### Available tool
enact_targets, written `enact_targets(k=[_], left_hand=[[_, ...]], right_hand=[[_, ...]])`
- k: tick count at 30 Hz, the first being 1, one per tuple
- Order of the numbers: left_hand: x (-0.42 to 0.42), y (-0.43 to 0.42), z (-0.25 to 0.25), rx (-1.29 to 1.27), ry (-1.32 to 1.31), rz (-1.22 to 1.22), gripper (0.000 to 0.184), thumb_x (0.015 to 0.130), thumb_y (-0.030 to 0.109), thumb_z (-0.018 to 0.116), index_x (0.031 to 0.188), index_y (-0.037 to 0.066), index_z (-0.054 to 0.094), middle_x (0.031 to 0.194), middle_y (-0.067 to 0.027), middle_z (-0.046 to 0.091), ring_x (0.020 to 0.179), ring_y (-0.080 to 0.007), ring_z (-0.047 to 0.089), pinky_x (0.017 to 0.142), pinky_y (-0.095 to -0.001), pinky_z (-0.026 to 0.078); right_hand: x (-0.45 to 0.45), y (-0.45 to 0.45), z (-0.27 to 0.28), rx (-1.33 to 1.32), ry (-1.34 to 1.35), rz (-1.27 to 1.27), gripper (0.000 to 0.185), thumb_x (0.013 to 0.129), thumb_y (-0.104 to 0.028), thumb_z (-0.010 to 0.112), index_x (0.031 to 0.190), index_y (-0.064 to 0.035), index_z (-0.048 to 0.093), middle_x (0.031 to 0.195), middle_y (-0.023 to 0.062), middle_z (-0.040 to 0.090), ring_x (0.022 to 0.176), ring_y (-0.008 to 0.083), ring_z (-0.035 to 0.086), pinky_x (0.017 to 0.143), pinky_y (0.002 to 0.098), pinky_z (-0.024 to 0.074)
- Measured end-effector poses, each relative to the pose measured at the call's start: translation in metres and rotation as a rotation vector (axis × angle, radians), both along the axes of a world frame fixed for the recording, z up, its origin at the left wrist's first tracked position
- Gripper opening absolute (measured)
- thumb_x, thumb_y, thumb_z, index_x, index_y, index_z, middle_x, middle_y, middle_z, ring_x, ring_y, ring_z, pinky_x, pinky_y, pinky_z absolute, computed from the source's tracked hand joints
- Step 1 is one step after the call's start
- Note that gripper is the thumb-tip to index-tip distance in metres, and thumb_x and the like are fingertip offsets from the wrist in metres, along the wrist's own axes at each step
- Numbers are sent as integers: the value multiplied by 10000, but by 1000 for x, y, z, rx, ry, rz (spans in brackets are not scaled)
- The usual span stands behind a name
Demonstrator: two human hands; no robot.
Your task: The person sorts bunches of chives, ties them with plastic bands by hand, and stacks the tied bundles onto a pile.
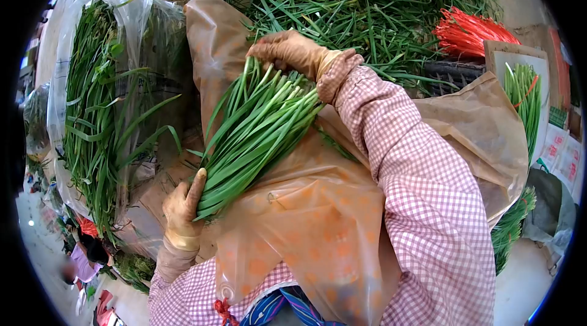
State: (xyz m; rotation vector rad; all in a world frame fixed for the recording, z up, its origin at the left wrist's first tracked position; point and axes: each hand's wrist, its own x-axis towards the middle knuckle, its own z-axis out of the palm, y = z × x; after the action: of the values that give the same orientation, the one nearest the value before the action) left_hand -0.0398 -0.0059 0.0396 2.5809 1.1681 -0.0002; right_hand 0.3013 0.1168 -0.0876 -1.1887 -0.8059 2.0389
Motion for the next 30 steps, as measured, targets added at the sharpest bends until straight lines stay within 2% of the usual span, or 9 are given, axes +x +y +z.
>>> enact_targets(k=[6, 9, 13, 15, 16, 19, 22, 25, 30], left_hand=[[2, -1, -7, -37, -73, 64, 846, 632, 66, 724, 1420, 230, 462, 680, -68, 445, 568, -236, 515, 499, -362, 428], [0, -1, -8, -114, -117, 90, 865, 627, 53, 734, 1426, 223, 452, 690, -68, 463, 582, -242, 528, 517, -360, 444], [4, -4, -13, -129, -178, 119, 870, 626, 28, 738, 1424, 223, 453, 699, -73, 478, 585, -258, 533, 525, -370, 450], [1, -6, -10, -303, -198, 205, 785, 698, -12, 712, 1419, 161, 454, 857, -89, 611, 740, -252, 626, 640, -342, 510], [-1, -8, -9, -304, -189, 196, 785, 698, -12, 712, 1419, 161, 454, 857, -89, 611, 740, -252, 626, 640, -342, 510], [-10, -19, -19, -509, -388, 372, 643, 777, -21, 658, 1381, 93, 471, 1054, -100, 610, 917, -231, 611, 773, -321, 496], [-19, -36, -41, -688, -577, 533, 527, 843, -30, 613, 1350, 37, 485, 1218, -109, 608, 1065, -213, 598, 883, -304, 485], [-43, -46, -62, -959, -587, 667, 490, 863, -18, 607, 1337, 28, 494, 1226, -107, 622, 1080, -205, 601, 901, -302, 485], [-41, -45, -68, -1005, -627, 680, 487, 864, -14, 608, 1336, 28, 495, 1219, -105, 626, 1069, -202, 606, 894, -301, 487]], right_hand=[[61, 3, 14, 42, 426, -627, 140, 864, -185, 686, 842, -67, 614, 685, -1, 618, 531, 86, 529, 560, 253, 511], [95, 0, -25, 5, 184, -863, 459, 900, -247, 657, 1260, -7, 501, 908, 69, 637, 779, 149, 586, 757, 318, 522], [24, -12, 17, -161, -96, -64, 539, 860, -331, 706, 1271, -27, 535, 1160, 116, 604, 1019, 194, 574, 893, 383, 479], [-6, -9, -7, 120, -191, 153, 466, 838, -432, 720, 1107, -61, 635, 1012, 86, 664, 913, 131, 591, 775, 343, 501], [-1, -7, -4, -13, -99, 185, 453, 883, -287, 695, 1226, -18, 570, 1124, 86, 653, 995, 135, 607, 854, 258, 492], [4, -7, -10, 11, -22, -180, 239, 879, -232, 694, 998, -26, 672, 868, 51, 695, 764, 130, 647, 716, 264, 538], [39, -4, 21, -144, 46, -601, 49, 873, -149, 661, 837, -116, 661, 523, -78, 452, 361, 25, 321, 319, 232, 215], [87, -10, 14, 54, -3, -606, 107, 917, -208, 611, 924, -101, 622, 599, -48, 503, 435, 46, 371, 385, 208, 306], [38, -45, 25, -89, -129, 6, 241, 929, -316, 619, 991, -85, 647, 853, 17, 662, 690, 77, 563, 596, 220, 464]])
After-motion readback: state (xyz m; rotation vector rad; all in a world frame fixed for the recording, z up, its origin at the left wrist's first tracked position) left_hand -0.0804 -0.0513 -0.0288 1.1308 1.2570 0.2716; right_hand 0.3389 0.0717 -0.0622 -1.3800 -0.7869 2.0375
